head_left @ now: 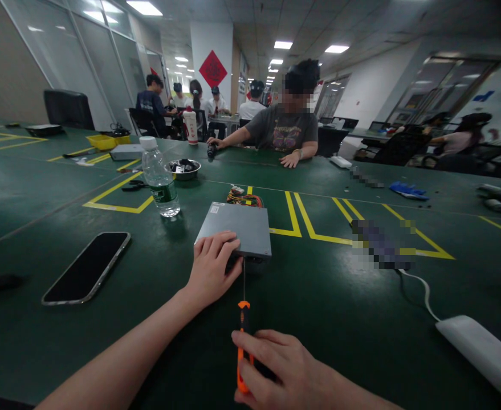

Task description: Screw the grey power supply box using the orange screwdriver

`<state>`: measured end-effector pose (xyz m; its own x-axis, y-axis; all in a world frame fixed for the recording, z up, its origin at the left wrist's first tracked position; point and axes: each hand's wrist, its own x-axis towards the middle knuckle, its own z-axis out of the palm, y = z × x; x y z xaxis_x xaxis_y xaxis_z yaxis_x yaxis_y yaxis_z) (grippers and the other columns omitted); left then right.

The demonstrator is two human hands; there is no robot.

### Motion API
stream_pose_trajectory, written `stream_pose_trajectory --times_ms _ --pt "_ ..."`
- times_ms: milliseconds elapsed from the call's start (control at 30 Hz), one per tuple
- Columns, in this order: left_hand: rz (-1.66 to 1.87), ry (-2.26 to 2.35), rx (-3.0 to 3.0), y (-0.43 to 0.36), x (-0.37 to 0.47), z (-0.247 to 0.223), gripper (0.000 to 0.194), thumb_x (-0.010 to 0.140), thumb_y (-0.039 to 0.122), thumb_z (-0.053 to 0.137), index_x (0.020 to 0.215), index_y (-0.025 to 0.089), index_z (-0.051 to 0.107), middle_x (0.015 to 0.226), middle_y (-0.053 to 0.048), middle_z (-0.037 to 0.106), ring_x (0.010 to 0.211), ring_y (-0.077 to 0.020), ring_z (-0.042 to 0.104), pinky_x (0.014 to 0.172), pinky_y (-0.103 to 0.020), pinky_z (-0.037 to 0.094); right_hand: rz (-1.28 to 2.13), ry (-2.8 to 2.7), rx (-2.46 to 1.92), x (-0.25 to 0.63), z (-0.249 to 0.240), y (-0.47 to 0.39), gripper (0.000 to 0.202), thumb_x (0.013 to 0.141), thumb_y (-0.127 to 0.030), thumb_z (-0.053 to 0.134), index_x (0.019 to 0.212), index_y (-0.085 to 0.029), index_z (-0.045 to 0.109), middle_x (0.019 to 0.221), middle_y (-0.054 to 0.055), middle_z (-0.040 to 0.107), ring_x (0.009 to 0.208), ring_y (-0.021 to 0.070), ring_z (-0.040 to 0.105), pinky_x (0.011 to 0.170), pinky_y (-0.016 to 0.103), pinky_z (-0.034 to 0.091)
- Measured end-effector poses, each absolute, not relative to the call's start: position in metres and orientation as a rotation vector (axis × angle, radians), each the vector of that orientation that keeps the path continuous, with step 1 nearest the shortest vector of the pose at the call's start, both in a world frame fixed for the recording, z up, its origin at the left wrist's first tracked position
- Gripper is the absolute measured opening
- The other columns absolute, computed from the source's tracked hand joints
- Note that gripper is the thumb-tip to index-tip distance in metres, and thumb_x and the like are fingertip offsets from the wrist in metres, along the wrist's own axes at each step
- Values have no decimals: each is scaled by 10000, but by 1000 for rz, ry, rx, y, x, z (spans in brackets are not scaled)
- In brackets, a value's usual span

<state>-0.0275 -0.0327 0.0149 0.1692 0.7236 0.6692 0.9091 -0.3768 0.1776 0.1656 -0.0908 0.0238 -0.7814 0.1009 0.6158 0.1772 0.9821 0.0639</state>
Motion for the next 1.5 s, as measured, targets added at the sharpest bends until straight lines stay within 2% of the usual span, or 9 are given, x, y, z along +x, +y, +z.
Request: stream_pose_trajectory --times_ms 100,233,400,567,833,1033,1133,1300,1500 --pt "-1011 -1566 -2180 -32 -27 15 232 816 265 504 1044 224 500 1151 -62 561 1085 -222 478 884 -397 302 -150 -2508 -188 164 29 -91 202 894 -208 414 1022 -165 564 948 107 662 865 140 622 708 238 515" --pt "-1014 -1564 -2180 -33 -27 15 227 821 268 499 1044 226 499 1156 -60 560 1084 -217 480 883 -394 301 -142 -2426 -163 165 23 -91 99 861 -208 510 881 -147 585 952 119 660 692 100 618 704 223 504" --pt "-999 -1564 -2187 -34 -28 16 227 827 277 492 1049 227 495 1153 -63 559 1085 -219 478 876 -395 301 -135 -2417 -129 167 18 -89 102 855 -235 525 808 -156 568 951 114 656 768 115 616 730 227 492" --pt "-994 -1560 -2183 -33 -27 15 229 822 277 501 1045 224 497 1154 -63 558 1078 -219 479 875 -396 301 -164 -2531 -217 165 27 -91 205 901 -249 417 1030 -176 559 967 101 654 887 142 608 709 241 504" --pt "-998 -1562 -2185 -32 -28 15 235 818 268 508 1049 226 494 1155 -57 560 1080 -216 477 879 -393 304 -135 -2433 -171 164 24 -88 206 899 -269 454 788 -143 573 887 101 672 808 117 611 703 220 495" --pt "-1011 -1553 -2177 -33 -28 15 238 818 270 508 1052 230 497 1154 -61 560 1070 -220 487 874 -395 307 -121 -2504 -210 164 30 -89 230 913 -266 390 1040 -172 557 961 93 651 861 130 611 712 241 502" --pt "-1003 -1563 -2185 -33 -28 15 236 820 273 505 1053 231 497 1158 -61 559 1080 -222 481 878 -398 305 -144 -2467 -203 165 24 -89 175 878 -285 484 958 -163 579 969 107 650 701 116 617 693 250 507" --pt "-1007 -1559 -2183 -33 -28 14 237 819 264 509 1053 230 493 1156 -63 559 1084 -220 479 878 -402 305 -156 -2443 -180 166 19 -88 140 869 -252 495 790 -160 566 997 135 652 718 120 618 711 238 500" --pt "-1004 -1548 -2173 -32 -28 14 248 812 257 516 1057 235 490 1156 -69 561 1082 -229 483 873 -410 305 -181 -2508 -240 163 27 -91 220 881 -228 431 1051 -187 565 967 104 656 844 154 619 705 254 504"
